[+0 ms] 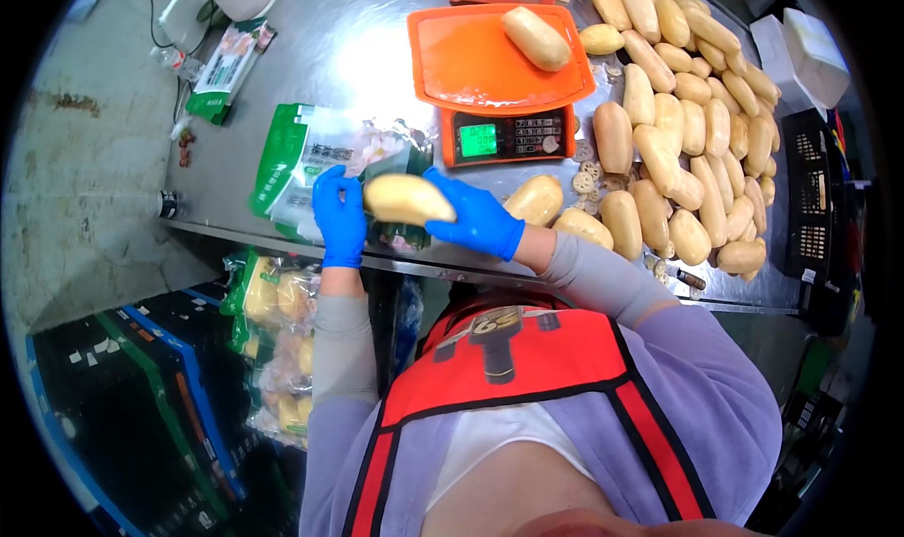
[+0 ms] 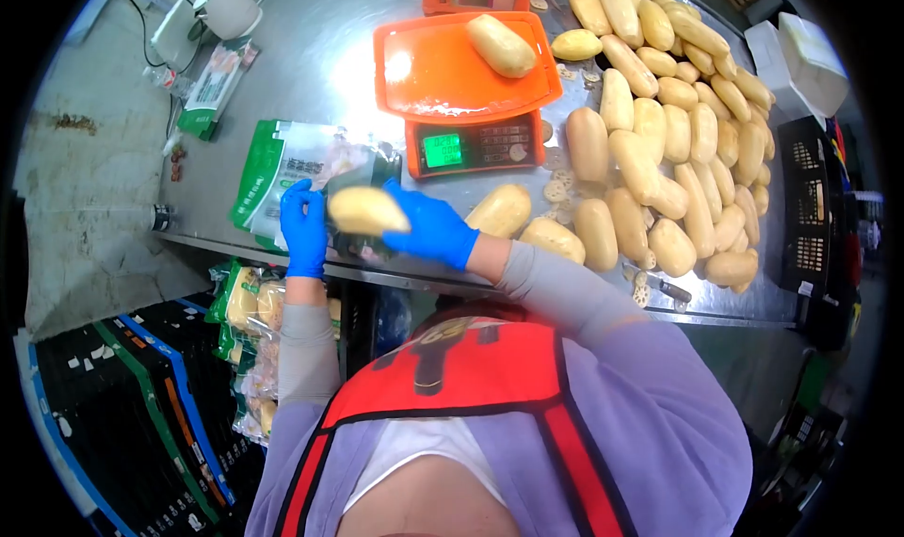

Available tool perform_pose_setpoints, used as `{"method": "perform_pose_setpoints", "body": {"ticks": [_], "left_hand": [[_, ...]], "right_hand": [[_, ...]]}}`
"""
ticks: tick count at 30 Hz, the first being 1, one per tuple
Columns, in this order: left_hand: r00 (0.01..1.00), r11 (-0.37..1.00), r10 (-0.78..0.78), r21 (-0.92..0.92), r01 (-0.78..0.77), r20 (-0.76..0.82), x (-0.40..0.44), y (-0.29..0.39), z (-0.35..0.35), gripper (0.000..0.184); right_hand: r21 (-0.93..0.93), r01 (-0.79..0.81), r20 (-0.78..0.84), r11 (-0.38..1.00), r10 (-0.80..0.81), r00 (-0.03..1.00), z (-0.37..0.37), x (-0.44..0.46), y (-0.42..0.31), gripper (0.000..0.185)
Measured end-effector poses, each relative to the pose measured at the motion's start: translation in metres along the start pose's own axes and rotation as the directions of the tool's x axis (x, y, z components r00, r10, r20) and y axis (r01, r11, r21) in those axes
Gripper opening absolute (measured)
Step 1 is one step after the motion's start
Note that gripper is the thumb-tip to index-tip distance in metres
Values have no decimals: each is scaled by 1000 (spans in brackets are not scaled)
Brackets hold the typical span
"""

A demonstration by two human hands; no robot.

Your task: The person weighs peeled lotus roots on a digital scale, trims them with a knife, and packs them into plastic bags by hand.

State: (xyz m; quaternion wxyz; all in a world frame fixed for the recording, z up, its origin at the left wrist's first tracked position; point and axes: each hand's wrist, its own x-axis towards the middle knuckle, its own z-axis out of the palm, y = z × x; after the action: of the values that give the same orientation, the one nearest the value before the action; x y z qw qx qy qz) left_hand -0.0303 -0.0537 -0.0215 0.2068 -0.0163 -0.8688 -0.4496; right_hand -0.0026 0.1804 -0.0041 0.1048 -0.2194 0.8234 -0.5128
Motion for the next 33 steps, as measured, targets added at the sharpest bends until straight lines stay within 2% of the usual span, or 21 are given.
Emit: {"method": "perform_pose_setpoints", "body": {"ticks": [3, 5, 6, 8, 10, 11, 12, 14, 16, 17, 18, 20, 22, 23, 24, 26, 27, 28, 31, 32, 33], "left_hand": [[997, 999, -29, 39, 26, 78, -7, 8, -3, 9], [993, 998, -14, 69, 5, 120, -8, 11, -5, 9], [983, 993, 34, 102, -53, 179, -7, 18, -8, 10], [974, 990, 79, 97, -102, 212, -6, 39, -5, 11], [970, 990, 115, 49, -129, 215, -2, 58, -3, 11], [968, 989, 136, 20, -143, 209, -1, 63, -2, 11], [967, 989, 140, 14, -146, 211, -2, 67, -1, 11], [964, 992, 121, 17, -129, 237, -5, 70, -1, 11], [959, 989, 140, 7, -146, 245, -11, 69, 1, 10], [959, 986, 163, -8, -166, 230, -14, 72, 4, 10], [959, 983, 184, -24, -183, 213, -16, 73, 6, 9], [971, 993, 119, -49, -111, 208, -12, 78, 3, 8], [946, 952, 266, 102, -288, 184, -8, 86, -1, 8], [935, 950, 294, 51, -309, 199, -6, 95, -2, 8], [935, 950, 292, 53, -308, 203, -9, 96, -2, 8], [946, 977, 209, -4, -215, 248, -12, 96, 0, 7], [958, 986, 155, -98, -135, 241, -14, 94, 2, 6], [958, 985, 156, -104, -134, 241, -14, 96, 5, 6], [913, 965, 264, -70, -255, 310, -17, 100, 8, 3], [914, 965, 263, -72, -253, 310, -16, 103, 7, 3], [907, 965, 260, -127, -230, 332, -15, 109, 4, 3]], "right_hand": [[-53, -83, 63, 995, 86, 994, 4, 5, 1, 71], [214, -154, -104, 965, 179, 978, 10, 15, 14, 67], [647, -262, 15, 716, 332, 943, 9, 21, 10, 66], [436, 25, -313, 899, 126, 942, 24, 24, 16, 64], [62, 31, -149, 998, -21, 989, 9, 20, -4, 67], [-90, 280, -152, 956, -291, 945, 19, 20, 12, 68], [-190, 209, 55, 959, -202, 978, 11, 19, 1, 68], [-202, 166, 158, 965, -135, 978, -2, 28, -6, 65], [194, 78, -104, 978, -58, 993, 7, 30, 8, 57], [694, -10, -109, 720, 119, 987, 19, 38, 12, 47], [692, -10, -109, 722, 118, 987, 17, 37, 7, 47], [961, -264, 221, 86, 340, 914, 13, 35, -6, 42], [921, -306, 212, 242, 346, 914, 10, 35, -7, 37], [593, -68, -31, 803, 107, 994, 13, 36, 4, 33], [-2, 238, -85, 971, -238, 968, 14, 36, 9, 29], [-198, 381, -138, 903, -410, 902, 21, 42, 12, 26], [317, 146, -120, 937, -113, 986, 43, 51, 34, 27], [729, -137, 49, 671, 149, 988, 55, 55, 48, 29], [750, -83, 68, 656, 47, 997, 62, 56, 53, 31], [315, 319, -2, 894, -335, 942, 60, 59, 57, 31], [-212, 642, -71, 737, -666, 742, 57, 61, 58, 32]]}}
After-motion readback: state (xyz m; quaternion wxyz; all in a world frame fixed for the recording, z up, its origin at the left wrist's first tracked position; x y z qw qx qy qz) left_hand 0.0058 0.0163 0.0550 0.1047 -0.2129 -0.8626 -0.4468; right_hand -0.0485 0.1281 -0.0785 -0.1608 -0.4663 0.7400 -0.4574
